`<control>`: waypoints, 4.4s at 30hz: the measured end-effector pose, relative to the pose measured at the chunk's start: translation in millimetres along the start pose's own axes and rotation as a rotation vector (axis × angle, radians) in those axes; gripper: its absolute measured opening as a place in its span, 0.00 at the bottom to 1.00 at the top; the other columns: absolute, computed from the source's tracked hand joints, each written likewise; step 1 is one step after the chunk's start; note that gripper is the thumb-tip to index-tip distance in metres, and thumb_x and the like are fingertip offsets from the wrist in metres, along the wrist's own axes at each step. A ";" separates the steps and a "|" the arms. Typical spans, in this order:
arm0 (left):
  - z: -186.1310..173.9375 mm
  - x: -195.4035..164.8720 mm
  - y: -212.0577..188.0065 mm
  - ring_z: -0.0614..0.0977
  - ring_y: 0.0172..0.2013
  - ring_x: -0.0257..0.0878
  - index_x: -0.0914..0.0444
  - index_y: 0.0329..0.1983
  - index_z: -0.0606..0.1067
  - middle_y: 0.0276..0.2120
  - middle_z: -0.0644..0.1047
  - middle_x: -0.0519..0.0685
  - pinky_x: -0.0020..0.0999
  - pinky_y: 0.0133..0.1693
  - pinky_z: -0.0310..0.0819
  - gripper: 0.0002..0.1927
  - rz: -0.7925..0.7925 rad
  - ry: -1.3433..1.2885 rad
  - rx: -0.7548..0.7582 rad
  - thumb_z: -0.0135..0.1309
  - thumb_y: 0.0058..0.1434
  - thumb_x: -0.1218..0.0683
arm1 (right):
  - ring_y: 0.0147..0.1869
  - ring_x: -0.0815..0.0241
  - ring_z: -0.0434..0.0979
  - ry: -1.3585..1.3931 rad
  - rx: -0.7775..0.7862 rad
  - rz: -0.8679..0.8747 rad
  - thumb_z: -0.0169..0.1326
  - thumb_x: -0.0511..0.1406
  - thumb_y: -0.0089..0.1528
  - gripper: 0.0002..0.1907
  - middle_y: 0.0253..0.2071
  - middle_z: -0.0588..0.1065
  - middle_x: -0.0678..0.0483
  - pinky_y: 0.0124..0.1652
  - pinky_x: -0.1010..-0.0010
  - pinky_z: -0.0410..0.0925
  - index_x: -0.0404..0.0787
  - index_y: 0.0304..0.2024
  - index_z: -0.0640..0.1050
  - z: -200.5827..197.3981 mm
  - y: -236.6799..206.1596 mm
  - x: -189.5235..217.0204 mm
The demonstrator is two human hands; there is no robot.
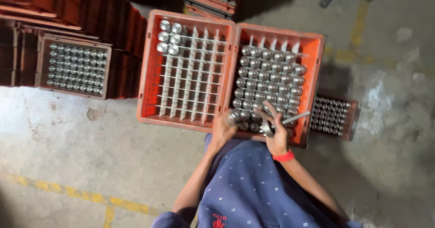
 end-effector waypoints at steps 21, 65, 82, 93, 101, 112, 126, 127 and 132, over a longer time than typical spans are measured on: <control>144.7 -51.9 -28.0 0.85 0.37 0.56 0.60 0.42 0.80 0.34 0.83 0.59 0.50 0.41 0.78 0.20 -0.065 0.153 0.672 0.64 0.46 0.49 | 0.72 0.47 0.69 -0.199 0.201 -0.099 0.40 0.59 0.69 0.44 0.67 0.70 0.43 0.66 0.57 0.66 0.31 0.73 0.60 -34.9 -23.9 51.4; -204.8 36.1 192.6 0.65 0.65 0.58 0.62 0.55 0.78 0.59 0.69 0.61 0.57 0.60 0.60 0.26 0.134 0.825 -0.375 0.71 0.54 0.50 | 0.75 0.47 0.63 -0.036 -0.334 -0.312 0.37 0.55 0.71 0.36 0.74 0.61 0.51 0.69 0.54 0.58 0.39 0.73 0.61 -96.0 -49.4 23.4; 28.0 -27.3 -12.9 0.86 0.35 0.49 0.68 0.48 0.76 0.35 0.82 0.58 0.43 0.37 0.79 0.23 -0.031 -0.003 -0.051 0.65 0.48 0.56 | 0.75 0.50 0.67 -0.069 0.052 -0.144 0.34 0.56 0.73 0.39 0.67 0.69 0.42 0.70 0.62 0.59 0.35 0.75 0.60 3.7 -14.0 39.7; 100.7 -55.3 -34.5 0.84 0.36 0.57 0.59 0.45 0.80 0.34 0.83 0.58 0.51 0.39 0.77 0.22 -0.084 0.146 0.385 0.66 0.46 0.51 | 0.68 0.46 0.72 -0.178 0.201 -0.063 0.37 0.57 0.72 0.41 0.67 0.70 0.40 0.65 0.57 0.66 0.33 0.74 0.59 -8.4 -27.3 33.7; 145.1 -58.1 -23.1 0.86 0.37 0.54 0.60 0.45 0.80 0.34 0.83 0.58 0.48 0.41 0.79 0.25 -0.024 0.067 0.600 0.67 0.50 0.41 | 0.73 0.49 0.68 -0.113 0.031 -0.164 0.37 0.56 0.71 0.40 0.68 0.69 0.45 0.68 0.59 0.63 0.33 0.73 0.60 -69.4 -23.2 52.0; 53.0 -36.4 214.4 0.80 0.28 0.47 0.60 0.75 0.58 0.49 0.77 0.60 0.40 0.21 0.74 0.42 0.288 0.792 -0.094 0.64 0.60 0.53 | 0.47 0.67 0.69 0.043 -0.369 -0.425 0.39 0.55 0.76 0.35 0.67 0.74 0.41 0.48 0.78 0.63 0.42 0.77 0.64 -215.2 -68.8 103.1; -43.4 -37.0 142.7 0.75 0.54 0.53 0.54 0.61 0.74 0.55 0.76 0.51 0.49 0.54 0.72 0.23 0.299 0.568 -0.391 0.62 0.64 0.60 | 0.71 0.50 0.67 0.088 -0.296 -0.262 0.36 0.56 0.71 0.37 0.69 0.67 0.40 0.68 0.57 0.59 0.40 0.74 0.60 -163.6 -64.5 43.2; -68.6 -29.7 136.6 0.74 0.56 0.54 0.54 0.61 0.74 0.56 0.75 0.52 0.51 0.56 0.70 0.23 0.277 0.587 -0.451 0.64 0.63 0.60 | 0.73 0.50 0.66 0.070 -0.310 -0.261 0.36 0.56 0.71 0.37 0.69 0.67 0.40 0.70 0.58 0.58 0.40 0.74 0.60 -160.3 -64.9 42.0; -198.7 29.0 157.3 0.63 0.68 0.63 0.58 0.61 0.74 0.66 0.65 0.63 0.58 0.65 0.57 0.36 -0.058 0.923 -0.558 0.68 0.45 0.56 | 0.77 0.51 0.62 0.009 -0.303 -0.273 0.35 0.55 0.72 0.37 0.71 0.65 0.42 0.71 0.56 0.55 0.38 0.73 0.60 -133.9 -62.4 37.1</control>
Point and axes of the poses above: each hand's wrist, its own y-axis towards the middle knuckle, its own z-axis out of the palm, x = y × z, the point moved 9 cm from there along y, towards the middle knuckle
